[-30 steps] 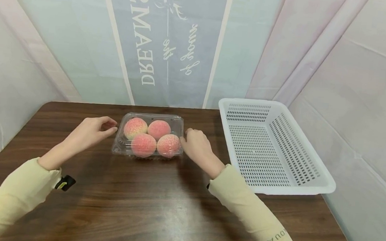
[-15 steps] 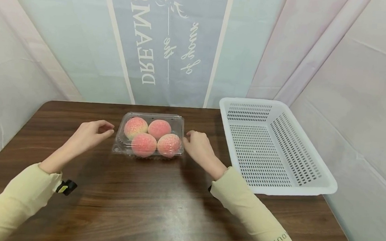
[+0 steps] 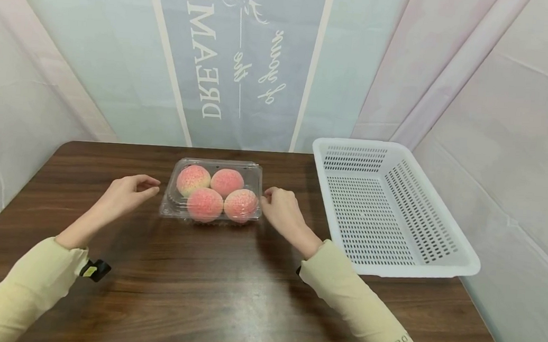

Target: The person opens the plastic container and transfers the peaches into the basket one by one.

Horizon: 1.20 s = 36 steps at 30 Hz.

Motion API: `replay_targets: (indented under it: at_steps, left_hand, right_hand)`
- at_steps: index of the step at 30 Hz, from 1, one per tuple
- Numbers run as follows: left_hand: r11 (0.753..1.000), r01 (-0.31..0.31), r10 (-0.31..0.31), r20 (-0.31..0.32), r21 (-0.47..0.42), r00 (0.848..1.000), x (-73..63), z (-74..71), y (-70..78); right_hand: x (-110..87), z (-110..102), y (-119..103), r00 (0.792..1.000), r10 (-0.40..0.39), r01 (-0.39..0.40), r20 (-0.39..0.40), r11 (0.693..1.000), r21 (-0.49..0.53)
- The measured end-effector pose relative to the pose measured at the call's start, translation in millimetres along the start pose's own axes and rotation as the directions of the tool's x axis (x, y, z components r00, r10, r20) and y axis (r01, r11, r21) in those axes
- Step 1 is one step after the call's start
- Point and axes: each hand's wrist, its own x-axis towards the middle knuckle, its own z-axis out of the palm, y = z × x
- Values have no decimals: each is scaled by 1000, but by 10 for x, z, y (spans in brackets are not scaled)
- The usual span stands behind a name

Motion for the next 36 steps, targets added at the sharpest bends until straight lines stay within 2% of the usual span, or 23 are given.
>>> replay_targets:
  at_steps: [11,19,24,27,31,36]
  left_hand:
    - [995,81,-77,49,-66,996,-17,47,-37]
    - [983,125,-114,86,-135,990,-21,97,-72]
    - [970,135,-116,101,-203,988,-17,129,-79]
    - [954,137,-113,105,-266,988,-8,152,-90]
    - [919,164,-126,127,-360,984,10,184,-109]
    - [868,200,-132,177,-456,975,25,229,-144]
  right_hand:
    - [-35,73,22,998,46,-44,-49,998,40]
    - [-39,102,48,993,111,-107,-39,990,88]
    - [-41,113,62,991,132,-128,-26,985,117]
    - [-41,118,72,990,143,-139,-18,981,136]
    - [-40,136,93,984,175,-175,16,965,197]
    - [-30,161,112,967,232,-253,102,904,345]
